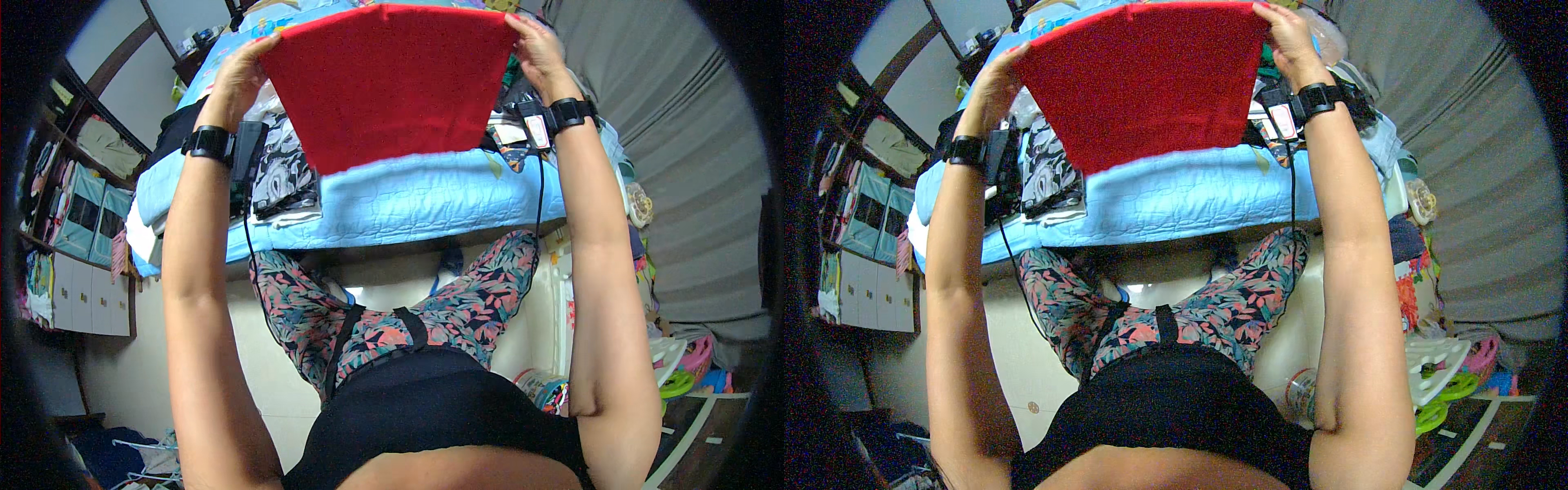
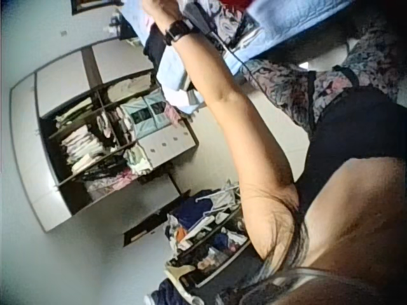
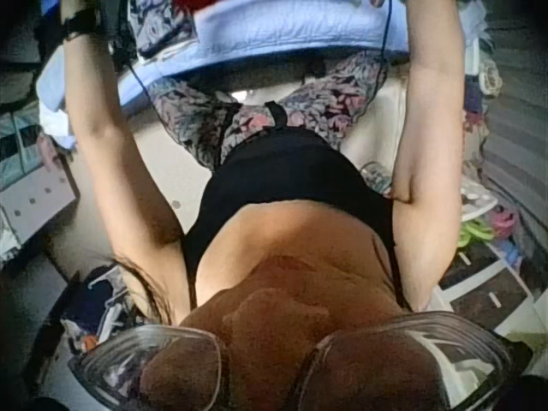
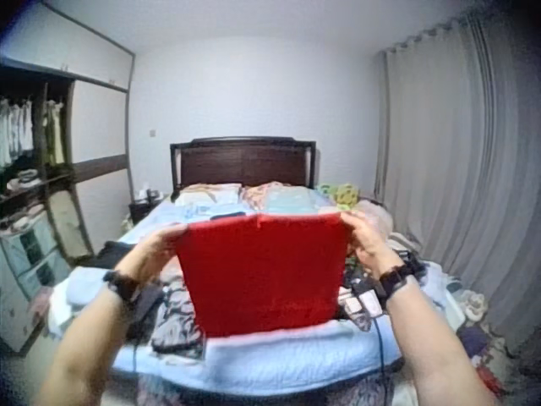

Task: The recorder folds several items of clothing on a bed and places them into organized stacks.

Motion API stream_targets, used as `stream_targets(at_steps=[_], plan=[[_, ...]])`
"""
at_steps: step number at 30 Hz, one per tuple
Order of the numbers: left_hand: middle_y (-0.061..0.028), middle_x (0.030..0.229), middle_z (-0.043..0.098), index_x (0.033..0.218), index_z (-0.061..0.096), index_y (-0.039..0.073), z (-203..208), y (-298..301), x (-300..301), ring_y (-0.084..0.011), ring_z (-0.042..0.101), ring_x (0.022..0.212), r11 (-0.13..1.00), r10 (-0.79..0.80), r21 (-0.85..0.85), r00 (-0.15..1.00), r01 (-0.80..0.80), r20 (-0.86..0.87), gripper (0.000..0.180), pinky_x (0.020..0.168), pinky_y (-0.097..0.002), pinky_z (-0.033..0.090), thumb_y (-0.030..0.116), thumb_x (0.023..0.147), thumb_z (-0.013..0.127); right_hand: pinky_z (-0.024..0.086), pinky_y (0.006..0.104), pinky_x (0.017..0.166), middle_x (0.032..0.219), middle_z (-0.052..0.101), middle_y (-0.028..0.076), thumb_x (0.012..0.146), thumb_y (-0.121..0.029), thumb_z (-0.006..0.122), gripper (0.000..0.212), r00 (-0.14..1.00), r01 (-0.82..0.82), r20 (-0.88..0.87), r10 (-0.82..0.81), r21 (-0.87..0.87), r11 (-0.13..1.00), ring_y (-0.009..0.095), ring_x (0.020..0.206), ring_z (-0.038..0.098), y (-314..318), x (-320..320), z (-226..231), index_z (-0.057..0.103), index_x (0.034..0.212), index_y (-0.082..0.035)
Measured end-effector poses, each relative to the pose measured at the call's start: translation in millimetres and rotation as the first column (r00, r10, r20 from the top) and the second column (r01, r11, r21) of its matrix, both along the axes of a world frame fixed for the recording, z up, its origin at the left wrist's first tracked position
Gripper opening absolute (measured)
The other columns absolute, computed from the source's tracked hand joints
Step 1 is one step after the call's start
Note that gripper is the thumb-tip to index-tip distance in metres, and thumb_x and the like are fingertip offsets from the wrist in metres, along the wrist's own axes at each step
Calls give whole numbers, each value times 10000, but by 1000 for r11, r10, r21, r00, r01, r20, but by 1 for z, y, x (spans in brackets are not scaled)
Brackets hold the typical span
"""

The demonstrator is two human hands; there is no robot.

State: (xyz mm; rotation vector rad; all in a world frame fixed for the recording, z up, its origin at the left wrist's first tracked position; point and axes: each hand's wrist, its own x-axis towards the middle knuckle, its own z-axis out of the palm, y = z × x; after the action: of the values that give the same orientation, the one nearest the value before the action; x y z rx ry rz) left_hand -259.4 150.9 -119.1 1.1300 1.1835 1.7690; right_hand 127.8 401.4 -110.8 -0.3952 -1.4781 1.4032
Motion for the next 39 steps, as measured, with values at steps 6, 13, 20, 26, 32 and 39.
stream_targets(at_steps=[6,13,20,26,32,39], plan=[[-64,1010,682,1051,665,-1,-27,-45,67,-133,609,968,996,88,19,979,-86,-182,293,893,-261,444,214,854,699,442,252,850,929,664,34,831,-64,635,111,999,-6,-44,4,-48,999,143,879,601,-46,45,-32,668,934,-41],[-16,940,711,1000,718,63,-250,-77,85,-106,615,816,767,84,-628,991,-131,-104,219,822,-261,434,104,785,724,424,262,715,773,648,-13,774,-123,636,82,775,212,631,-17,-234,949,96,731,543,-85,90,-236,691,790,-65],[-25,829,685,916,707,8,-283,-88,98,-111,583,725,670,68,-737,996,-93,-63,235,715,-258,426,179,766,767,411,230,749,796,649,-2,823,-247,676,193,626,195,748,221,-424,884,96,771,546,-84,98,-294,683,826,-55],[-65,904,692,983,683,-53,-287,-62,107,-124,612,786,737,191,-664,981,-130,20,301,744,-263,462,199,827,738,455,248,723,893,677,12,861,-281,703,300,733,259,676,74,-377,889,95,796,585,-84,82,-305,691,955,4],[-17,976,691,1059,695,3,-267,-111,117,-90,602,885,822,169,-551,986,-145,-7,237,815,-247,454,145,869,694,452,234,765,943,685,11,902,-205,656,237,822,173,566,62,-352,920,84,837,593,-107,97,-281,686,1018,-1],[-25,932,700,995,714,18,-294,-136,118,-96,612,807,722,119,-691,981,21,154,183,781,-240,465,135,854,705,438,232,751,898,676,-8,878,-196,689,213,770,195,624,132,-427,883,76,817,578,-132,110,-297,696,969,-4]])
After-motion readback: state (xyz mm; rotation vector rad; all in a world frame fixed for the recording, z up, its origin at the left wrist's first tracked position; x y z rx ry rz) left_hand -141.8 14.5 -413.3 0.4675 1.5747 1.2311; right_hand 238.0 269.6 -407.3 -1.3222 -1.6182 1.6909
